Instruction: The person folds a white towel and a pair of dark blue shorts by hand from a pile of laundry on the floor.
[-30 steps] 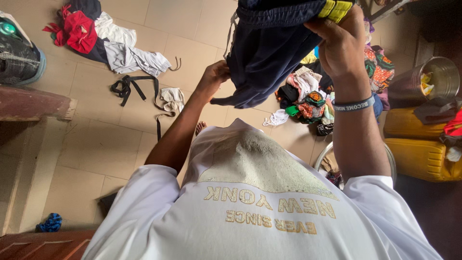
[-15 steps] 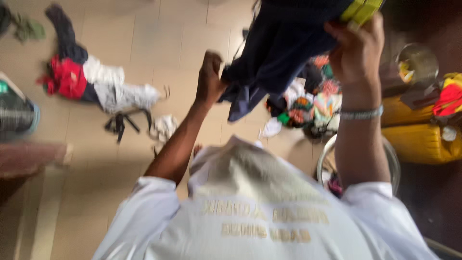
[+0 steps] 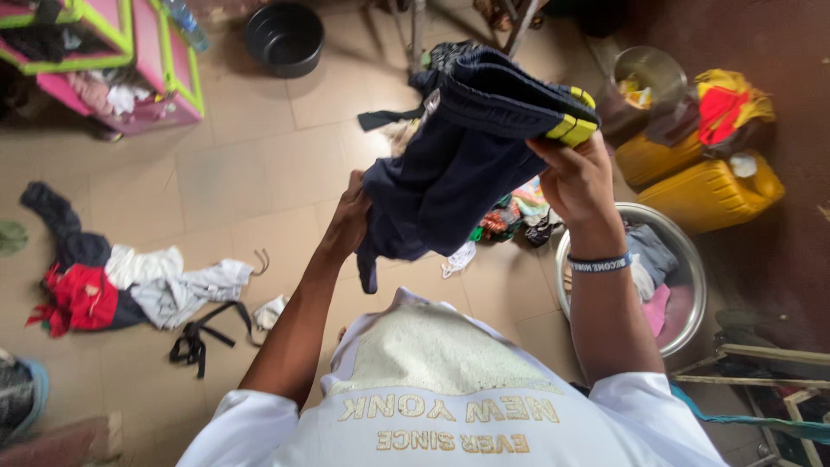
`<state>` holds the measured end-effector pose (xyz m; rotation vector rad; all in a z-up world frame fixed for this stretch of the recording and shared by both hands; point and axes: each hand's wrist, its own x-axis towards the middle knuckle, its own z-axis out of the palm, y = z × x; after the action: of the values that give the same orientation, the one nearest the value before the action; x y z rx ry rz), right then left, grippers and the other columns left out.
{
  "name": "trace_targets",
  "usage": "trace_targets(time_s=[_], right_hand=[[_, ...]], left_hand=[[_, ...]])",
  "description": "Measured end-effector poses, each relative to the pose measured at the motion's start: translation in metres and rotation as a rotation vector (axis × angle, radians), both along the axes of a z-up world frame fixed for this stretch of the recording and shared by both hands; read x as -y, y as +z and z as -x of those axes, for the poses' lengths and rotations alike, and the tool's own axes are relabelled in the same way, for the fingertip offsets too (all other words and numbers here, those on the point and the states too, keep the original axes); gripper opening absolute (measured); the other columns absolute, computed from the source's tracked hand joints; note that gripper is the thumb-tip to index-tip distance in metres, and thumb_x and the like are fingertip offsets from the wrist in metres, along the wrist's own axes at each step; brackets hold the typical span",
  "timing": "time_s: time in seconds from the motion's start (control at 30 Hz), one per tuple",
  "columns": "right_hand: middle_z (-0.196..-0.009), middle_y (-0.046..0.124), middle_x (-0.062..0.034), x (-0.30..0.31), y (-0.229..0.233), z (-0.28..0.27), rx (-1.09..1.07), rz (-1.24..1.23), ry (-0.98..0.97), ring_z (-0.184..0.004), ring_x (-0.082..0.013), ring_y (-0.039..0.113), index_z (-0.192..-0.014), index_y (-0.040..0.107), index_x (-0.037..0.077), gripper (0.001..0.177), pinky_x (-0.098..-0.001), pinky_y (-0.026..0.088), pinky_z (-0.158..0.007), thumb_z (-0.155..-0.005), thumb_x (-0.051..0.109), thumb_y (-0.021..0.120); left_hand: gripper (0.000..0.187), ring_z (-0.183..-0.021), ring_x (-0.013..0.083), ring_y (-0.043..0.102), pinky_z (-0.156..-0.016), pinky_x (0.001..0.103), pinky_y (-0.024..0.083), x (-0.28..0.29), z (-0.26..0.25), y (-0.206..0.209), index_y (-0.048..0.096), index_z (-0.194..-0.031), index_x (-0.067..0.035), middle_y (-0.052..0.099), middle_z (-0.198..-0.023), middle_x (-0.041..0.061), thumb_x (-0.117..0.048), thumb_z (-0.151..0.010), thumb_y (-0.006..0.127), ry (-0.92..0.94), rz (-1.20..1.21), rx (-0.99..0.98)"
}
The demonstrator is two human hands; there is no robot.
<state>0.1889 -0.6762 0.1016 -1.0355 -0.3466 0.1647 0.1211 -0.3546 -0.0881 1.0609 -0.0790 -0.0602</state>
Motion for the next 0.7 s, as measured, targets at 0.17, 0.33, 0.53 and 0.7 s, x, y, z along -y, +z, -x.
trace_targets(time_s=[0.17, 0.33, 0.53, 0.7], right_hand=[[-0.131, 0.068, -0.0077, 0.051, -0.015, -0.004, -0.114, 0.017, -0.156, -0.126, -0.0201, 0.064, -0.132, 0.061, 0.004, 0.043, -0.0362, 0.05, -0.113, -0.093, -0.015, 0.062], [-0.128, 0.069, -0.0093, 0.092, -0.033, -0.015, -0.136, 0.032, -0.096, -0.123, -0.0211, 0.065, -0.127, 0.064, 0.002, 0.039, -0.0372, 0.051, -0.108, -0.092, -0.014, 0.064], [-0.126, 0.07, -0.0087, 0.134, -0.047, -0.043, -0.144, 0.112, -0.021, -0.119, -0.0191, 0.065, -0.126, 0.065, 0.002, 0.036, -0.0341, 0.051, -0.105, -0.092, -0.012, 0.065], [-0.124, 0.07, -0.0075, 0.139, -0.064, -0.072, -0.155, 0.161, 0.04, -0.118, -0.0177, 0.065, -0.124, 0.065, 0.002, 0.037, -0.0338, 0.051, -0.104, -0.089, -0.01, 0.067]], left_hand=[[0.051, -0.084, 0.0259, 0.032, -0.073, 0.046, 0.034, 0.011, -0.004, -0.017, 0.055, -0.146, 0.006, 0.059, -0.107, 0.017, -0.033, -0.113, 0.049, -0.01, -0.292, -0.279], [0.056, -0.121, 0.0217, 0.064, -0.105, 0.039, 0.053, 0.062, -0.013, 0.01, 0.045, -0.149, -0.003, 0.062, -0.136, 0.014, -0.038, -0.104, 0.044, -0.161, 0.356, -0.219], [0.068, -0.121, 0.0193, 0.064, -0.104, 0.034, 0.051, 0.09, -0.042, 0.012, 0.047, -0.149, 0.0, 0.062, -0.139, 0.012, -0.022, -0.086, 0.057, -0.119, 0.355, -0.015], [0.035, -0.096, 0.0144, 0.067, -0.079, 0.027, 0.055, 0.091, -0.072, -0.051, 0.059, -0.121, -0.006, 0.068, -0.111, 0.008, -0.026, -0.093, 0.065, -0.053, 0.217, -0.308]])
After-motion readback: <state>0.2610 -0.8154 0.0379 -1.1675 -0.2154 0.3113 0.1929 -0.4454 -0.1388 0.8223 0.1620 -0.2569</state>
